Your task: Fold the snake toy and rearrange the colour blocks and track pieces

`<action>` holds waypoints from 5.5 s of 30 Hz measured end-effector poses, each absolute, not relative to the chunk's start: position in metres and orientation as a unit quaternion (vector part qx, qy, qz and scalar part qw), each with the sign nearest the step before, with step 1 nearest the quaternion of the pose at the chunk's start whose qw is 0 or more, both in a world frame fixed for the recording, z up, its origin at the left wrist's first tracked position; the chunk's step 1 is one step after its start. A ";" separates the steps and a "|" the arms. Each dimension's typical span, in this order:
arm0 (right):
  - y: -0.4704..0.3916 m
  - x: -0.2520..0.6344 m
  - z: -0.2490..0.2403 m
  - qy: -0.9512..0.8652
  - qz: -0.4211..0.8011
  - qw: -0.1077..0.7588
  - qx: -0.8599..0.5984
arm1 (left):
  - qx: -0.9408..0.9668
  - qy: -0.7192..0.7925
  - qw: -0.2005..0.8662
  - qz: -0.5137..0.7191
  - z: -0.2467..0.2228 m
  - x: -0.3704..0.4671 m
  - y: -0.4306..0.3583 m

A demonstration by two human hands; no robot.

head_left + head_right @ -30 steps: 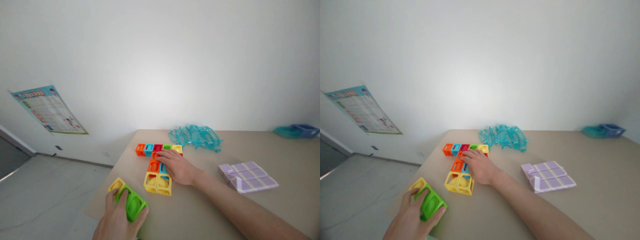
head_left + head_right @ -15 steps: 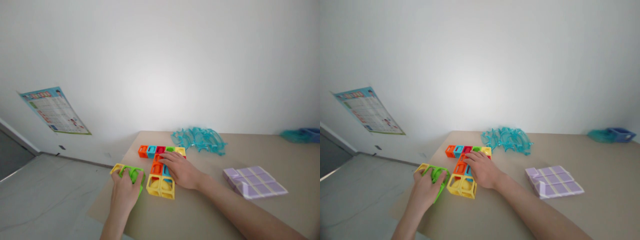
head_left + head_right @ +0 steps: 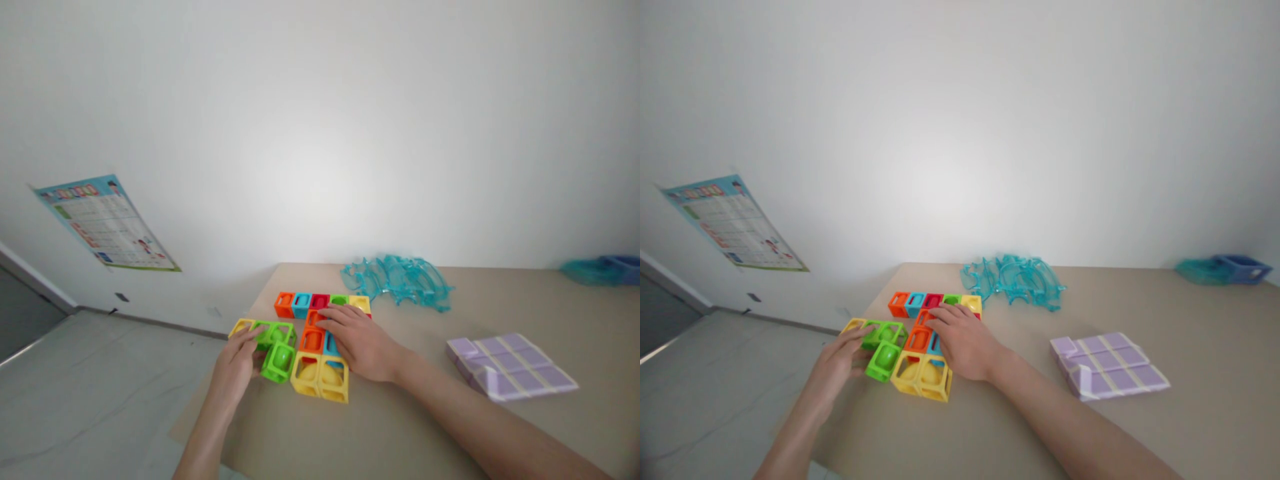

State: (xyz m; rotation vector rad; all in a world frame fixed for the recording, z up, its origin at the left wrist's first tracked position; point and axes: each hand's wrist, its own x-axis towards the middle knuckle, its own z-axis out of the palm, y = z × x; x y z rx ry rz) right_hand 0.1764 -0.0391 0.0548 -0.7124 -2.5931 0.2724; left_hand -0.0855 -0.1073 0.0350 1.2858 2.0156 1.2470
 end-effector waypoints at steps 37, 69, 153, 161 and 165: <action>-0.110 0.121 0.066 -0.961 0.054 0.159 -0.222 | 0.581 0.659 0.117 0.464 0.017 -0.100 -0.104; -0.104 0.122 0.054 -0.975 -0.009 0.152 -0.161 | 0.557 0.640 0.359 0.388 0.041 -0.091 -0.070; 0.029 0.137 0.053 -0.957 0.096 0.155 -0.227 | 0.811 0.532 -0.140 0.202 0.019 0.014 -0.126; 0.034 0.135 0.050 -0.954 0.121 0.169 -0.214 | 0.809 0.546 -0.124 0.180 0.029 0.014 -0.134; 0.031 0.134 0.053 -0.953 0.118 0.166 -0.226 | 0.811 0.547 -0.117 0.174 0.031 0.015 -0.133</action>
